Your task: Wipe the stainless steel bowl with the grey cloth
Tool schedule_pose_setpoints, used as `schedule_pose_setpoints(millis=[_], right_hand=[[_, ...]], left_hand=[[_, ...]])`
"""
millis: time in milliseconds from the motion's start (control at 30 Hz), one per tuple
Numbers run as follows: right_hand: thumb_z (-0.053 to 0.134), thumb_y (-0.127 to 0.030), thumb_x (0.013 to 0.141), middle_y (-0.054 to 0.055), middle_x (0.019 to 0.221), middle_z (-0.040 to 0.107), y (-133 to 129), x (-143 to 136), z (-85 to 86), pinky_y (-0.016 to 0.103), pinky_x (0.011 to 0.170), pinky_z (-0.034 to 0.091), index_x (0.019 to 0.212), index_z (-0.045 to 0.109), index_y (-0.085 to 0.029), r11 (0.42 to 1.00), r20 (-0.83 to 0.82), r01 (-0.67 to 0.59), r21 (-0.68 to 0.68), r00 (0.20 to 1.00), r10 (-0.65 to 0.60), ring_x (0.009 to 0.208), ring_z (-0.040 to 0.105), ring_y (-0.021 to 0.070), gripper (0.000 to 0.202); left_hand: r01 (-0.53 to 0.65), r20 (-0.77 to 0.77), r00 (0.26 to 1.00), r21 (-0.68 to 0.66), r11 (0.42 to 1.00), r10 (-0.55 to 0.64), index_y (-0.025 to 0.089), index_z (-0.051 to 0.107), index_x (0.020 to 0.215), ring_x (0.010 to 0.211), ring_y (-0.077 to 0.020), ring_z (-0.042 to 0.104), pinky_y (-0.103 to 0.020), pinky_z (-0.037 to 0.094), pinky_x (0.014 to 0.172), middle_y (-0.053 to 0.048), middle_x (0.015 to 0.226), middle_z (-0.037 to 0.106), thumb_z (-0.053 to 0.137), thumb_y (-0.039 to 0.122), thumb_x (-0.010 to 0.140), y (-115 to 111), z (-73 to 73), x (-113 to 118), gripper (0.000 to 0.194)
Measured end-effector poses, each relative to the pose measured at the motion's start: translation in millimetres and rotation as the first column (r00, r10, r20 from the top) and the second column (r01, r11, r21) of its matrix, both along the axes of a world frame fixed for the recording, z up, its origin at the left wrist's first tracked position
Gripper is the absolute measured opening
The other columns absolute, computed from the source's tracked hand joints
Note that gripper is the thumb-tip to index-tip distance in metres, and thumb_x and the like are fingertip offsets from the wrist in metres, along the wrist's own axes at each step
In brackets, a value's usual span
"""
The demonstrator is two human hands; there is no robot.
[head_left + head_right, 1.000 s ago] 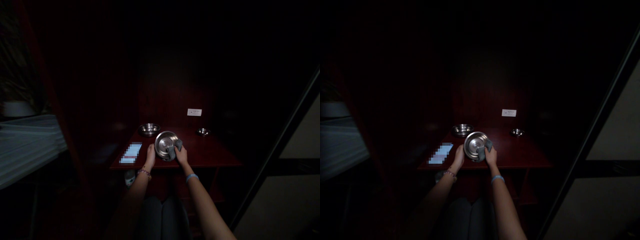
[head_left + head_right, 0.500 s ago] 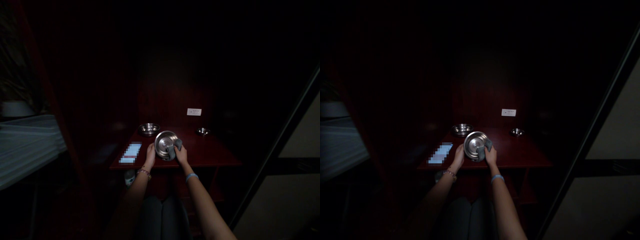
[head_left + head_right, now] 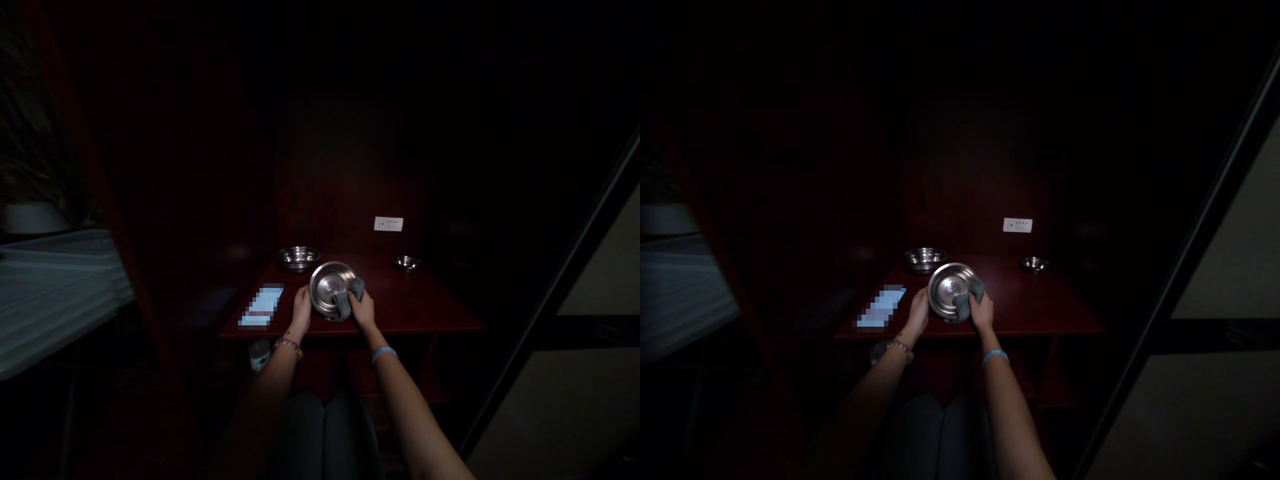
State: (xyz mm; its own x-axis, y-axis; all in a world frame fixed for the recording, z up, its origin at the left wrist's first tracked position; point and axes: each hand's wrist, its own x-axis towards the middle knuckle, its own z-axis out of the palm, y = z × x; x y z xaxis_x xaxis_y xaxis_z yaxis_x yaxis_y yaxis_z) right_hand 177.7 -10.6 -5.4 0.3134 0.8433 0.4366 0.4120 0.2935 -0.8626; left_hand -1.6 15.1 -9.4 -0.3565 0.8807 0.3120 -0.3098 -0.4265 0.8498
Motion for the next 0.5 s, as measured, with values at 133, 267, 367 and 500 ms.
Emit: schedule_pose_setpoints(millis=[133,267,367,500], right_hand=[[0.057,-0.038,0.084,0.01,0.102,0.074,0.3,-0.1,-0.2,0.032,0.087,0.052,0.104,0.07,-0.017,1.0,-0.005,-0.004,-0.001,1.0,0.004,0.095,0.068,0.0232,0.032],[0.058,-0.037,0.084,0.009,0.103,0.075,0.1,0.0,0.6,0.032,0.088,0.052,0.105,0.07,-0.018,1.0,-0.005,-0.008,0.001,1.0,0.008,0.095,0.068,0.0229,0.031],[0.057,-0.037,0.084,0.01,0.102,0.075,0.1,0.1,1.0,0.032,0.086,0.052,0.105,0.07,-0.017,1.0,-0.004,-0.014,-0.001,1.0,0.014,0.094,0.069,0.0235,0.031],[0.057,-0.037,0.084,0.01,0.101,0.075,-0.2,-0.1,0.8,0.031,0.086,0.052,0.104,0.07,-0.018,1.0,-0.012,-0.011,0.008,1.0,0.011,0.094,0.069,0.023,0.031]], left_hand=[[-0.014,-0.015,1.0,-0.003,1.0,0.014,0.014,0.068,0.087,0.091,-0.0207,0.062,-0.038,0.047,0.092,-0.008,0.091,0.07,0.068,0.048,0.076,-2.8,2.8,0.5,0.036],[-0.008,-0.019,1.0,-0.008,1.0,0.008,0.015,0.066,0.084,0.088,-0.0198,0.062,-0.036,0.047,0.089,-0.007,0.088,0.069,0.069,0.048,0.075,-5.4,4.6,0.5,0.034],[0.006,-0.017,1.0,-0.004,1.0,-0.006,0.015,0.065,0.083,0.085,-0.0183,0.061,-0.034,0.047,0.087,-0.005,0.087,0.068,0.071,0.047,0.072,-4.7,3.5,-0.2,0.034],[0.015,-0.007,1.0,0.006,1.0,-0.015,0.016,0.064,0.082,0.083,-0.0176,0.059,-0.033,0.046,0.086,-0.004,0.084,0.066,0.073,0.047,0.069,-2.3,1.8,-0.6,0.035]])
